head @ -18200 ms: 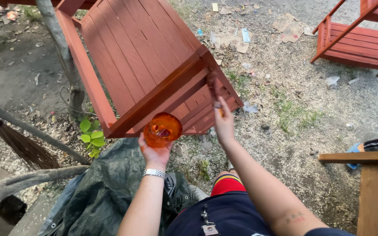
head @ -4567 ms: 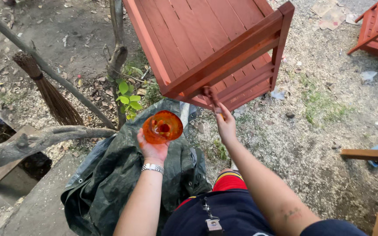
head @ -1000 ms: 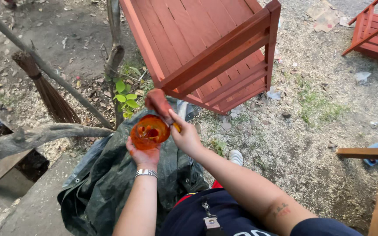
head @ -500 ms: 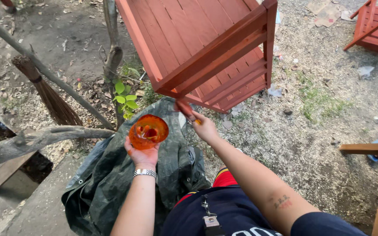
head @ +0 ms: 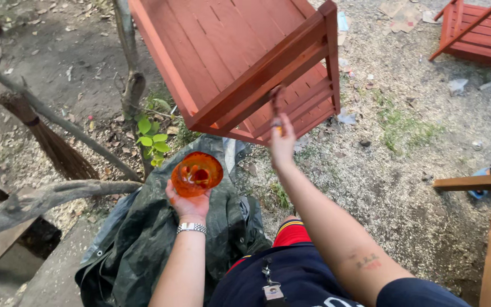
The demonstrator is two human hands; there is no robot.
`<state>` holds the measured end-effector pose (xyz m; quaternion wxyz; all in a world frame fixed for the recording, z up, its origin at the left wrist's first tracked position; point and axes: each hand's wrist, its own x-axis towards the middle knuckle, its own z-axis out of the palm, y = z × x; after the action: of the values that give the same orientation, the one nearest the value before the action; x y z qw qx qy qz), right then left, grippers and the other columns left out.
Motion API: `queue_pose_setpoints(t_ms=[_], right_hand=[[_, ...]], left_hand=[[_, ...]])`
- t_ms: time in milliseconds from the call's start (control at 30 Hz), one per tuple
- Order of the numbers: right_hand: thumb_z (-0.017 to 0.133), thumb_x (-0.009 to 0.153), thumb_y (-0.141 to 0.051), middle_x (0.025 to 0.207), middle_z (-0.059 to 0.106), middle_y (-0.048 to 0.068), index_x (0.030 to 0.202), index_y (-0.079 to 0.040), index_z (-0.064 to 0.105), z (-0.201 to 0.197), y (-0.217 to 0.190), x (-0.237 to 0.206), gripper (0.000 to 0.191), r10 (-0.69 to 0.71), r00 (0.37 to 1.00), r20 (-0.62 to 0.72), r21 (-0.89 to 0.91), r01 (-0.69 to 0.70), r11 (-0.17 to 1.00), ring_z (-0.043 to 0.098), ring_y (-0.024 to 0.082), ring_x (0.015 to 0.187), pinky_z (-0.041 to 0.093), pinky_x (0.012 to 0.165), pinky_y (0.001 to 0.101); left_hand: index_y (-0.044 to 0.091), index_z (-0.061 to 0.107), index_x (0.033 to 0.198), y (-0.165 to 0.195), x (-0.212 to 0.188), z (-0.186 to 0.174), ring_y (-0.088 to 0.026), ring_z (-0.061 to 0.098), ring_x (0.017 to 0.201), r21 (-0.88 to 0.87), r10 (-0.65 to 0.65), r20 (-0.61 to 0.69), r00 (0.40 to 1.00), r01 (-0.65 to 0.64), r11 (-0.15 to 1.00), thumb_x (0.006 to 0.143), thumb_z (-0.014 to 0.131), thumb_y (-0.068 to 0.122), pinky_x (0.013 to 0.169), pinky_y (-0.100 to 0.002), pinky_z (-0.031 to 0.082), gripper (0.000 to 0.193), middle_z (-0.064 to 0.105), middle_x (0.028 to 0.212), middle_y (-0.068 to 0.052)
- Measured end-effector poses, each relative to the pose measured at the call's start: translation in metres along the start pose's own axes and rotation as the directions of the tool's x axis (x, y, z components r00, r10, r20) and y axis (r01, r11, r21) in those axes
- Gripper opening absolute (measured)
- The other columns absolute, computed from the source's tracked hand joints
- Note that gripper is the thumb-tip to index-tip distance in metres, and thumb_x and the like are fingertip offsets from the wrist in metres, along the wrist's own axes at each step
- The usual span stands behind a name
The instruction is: The person sits on the ground holding a container of reddish-orange wood stain and uses a brush to apply the stain to an overturned wooden chair, brushing the legs, frame and slats and dipping the brush back into the container.
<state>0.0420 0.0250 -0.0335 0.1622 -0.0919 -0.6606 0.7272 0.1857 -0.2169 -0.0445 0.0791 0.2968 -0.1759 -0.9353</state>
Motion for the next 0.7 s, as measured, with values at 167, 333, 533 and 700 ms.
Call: queue_pose_setpoints(t_ms=[167, 333, 533, 700], right_hand=[[0.060, 0.102, -0.013, 0.130, 0.071, 0.007, 0.141, -0.006, 0.062, 0.023, 0.021, -0.067, 0.039, 0.088, 0.946, 0.313, -0.145, -0.044, 0.989, 0.066, 0.016, 0.116, 0.051, 0.096, 0.0301], [0.068, 0.096, -0.018, 0.100, 0.075, 0.007, 0.135, -0.018, 0.069, -0.002, 0.008, -0.035, 0.039, 0.400, 0.825, 0.398, -0.502, -0.169, 0.848, 0.064, 0.010, 0.080, 0.051, 0.070, 0.0261], [0.068, 0.090, -0.008, 0.101, 0.072, 0.004, 0.136, -0.014, 0.069, -0.061, -0.022, 0.073, 0.047, 0.283, 0.908, 0.311, -0.295, -0.191, 0.936, 0.064, 0.010, 0.081, 0.052, 0.067, 0.0234], [0.067, 0.089, -0.004, 0.090, 0.068, 0.001, 0.141, -0.015, 0.064, -0.119, -0.036, 0.140, 0.054, 0.308, 0.931, 0.193, -0.195, -0.271, 0.943, 0.056, 0.005, 0.067, 0.043, 0.056, 0.0201]], left_hand=[[0.027, 0.057, 0.138, -0.008, 0.003, 0.008, -0.033, 0.054, 0.133, 0.018, -0.012, -0.001, 1.000, 0.012, 1.000, 0.082, 0.049, 0.067, 0.100, -0.058, 0.046, 0.069, 0.060, 0.145, -0.004], [0.027, 0.057, 0.140, -0.019, 0.018, 0.019, -0.032, 0.054, 0.134, 0.053, -0.026, -0.010, 1.000, 0.026, 0.998, 0.081, 0.049, 0.066, 0.101, -0.058, 0.047, 0.071, 0.058, 0.148, -0.002], [0.028, 0.056, 0.142, -0.056, 0.032, 0.040, -0.030, 0.054, 0.132, 0.085, -0.083, 0.017, 0.996, 0.082, 0.993, 0.082, 0.051, 0.068, 0.095, -0.051, 0.047, 0.073, 0.057, 0.148, -0.001], [0.027, 0.056, 0.142, -0.087, 0.038, 0.071, -0.028, 0.053, 0.132, 0.066, -0.117, 0.035, 0.993, 0.114, 0.991, 0.082, 0.051, 0.067, 0.095, -0.049, 0.048, 0.072, 0.057, 0.147, -0.001]])
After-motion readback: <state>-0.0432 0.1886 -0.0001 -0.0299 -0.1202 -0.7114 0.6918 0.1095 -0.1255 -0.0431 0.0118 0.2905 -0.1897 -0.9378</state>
